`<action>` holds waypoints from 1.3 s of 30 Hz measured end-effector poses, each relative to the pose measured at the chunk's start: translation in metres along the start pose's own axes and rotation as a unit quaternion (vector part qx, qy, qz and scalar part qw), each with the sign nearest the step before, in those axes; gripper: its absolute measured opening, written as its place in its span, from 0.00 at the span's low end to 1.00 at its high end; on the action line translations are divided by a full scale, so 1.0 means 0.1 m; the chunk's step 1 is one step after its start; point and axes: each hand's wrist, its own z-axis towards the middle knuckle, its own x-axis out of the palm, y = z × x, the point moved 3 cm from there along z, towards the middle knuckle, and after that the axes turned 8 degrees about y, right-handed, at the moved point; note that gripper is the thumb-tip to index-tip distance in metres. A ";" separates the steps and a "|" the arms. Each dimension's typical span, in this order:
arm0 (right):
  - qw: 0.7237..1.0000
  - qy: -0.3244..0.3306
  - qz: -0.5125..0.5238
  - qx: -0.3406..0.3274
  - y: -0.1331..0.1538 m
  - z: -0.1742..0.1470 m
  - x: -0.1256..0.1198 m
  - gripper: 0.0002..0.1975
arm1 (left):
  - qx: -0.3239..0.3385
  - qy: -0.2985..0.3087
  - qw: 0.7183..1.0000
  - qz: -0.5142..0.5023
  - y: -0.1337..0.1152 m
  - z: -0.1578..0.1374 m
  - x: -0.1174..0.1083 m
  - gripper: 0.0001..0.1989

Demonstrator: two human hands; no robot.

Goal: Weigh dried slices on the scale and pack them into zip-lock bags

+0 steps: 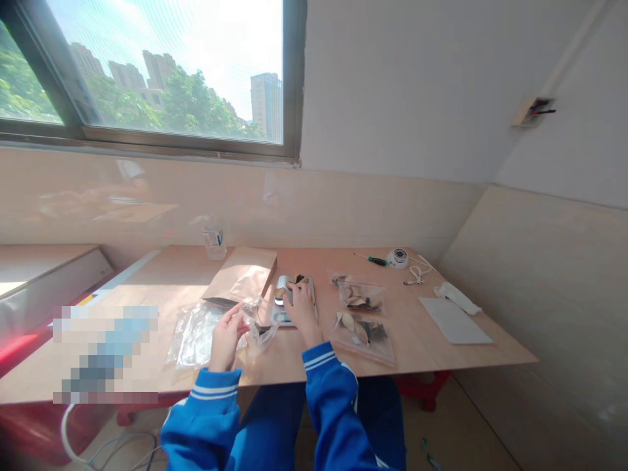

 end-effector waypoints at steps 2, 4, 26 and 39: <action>0.998 0.031 -0.051 0.002 0.04 0.15 0.16 0.19 | -0.005 0.017 1.000 0.009 0.00 0.01 -0.03 0.28; 0.994 0.060 -0.092 -0.001 0.08 0.26 0.26 0.21 | -0.018 0.039 0.999 0.025 0.01 0.03 -0.07 0.30; 0.909 -0.329 0.257 0.018 0.29 -0.03 -0.80 0.19 | -0.050 0.047 0.994 0.083 -0.07 -0.03 -0.16 0.31; 0.948 -0.085 0.305 -0.023 0.31 -0.26 -0.07 0.18 | -0.064 0.042 0.994 0.075 -0.05 0.01 -0.20 0.30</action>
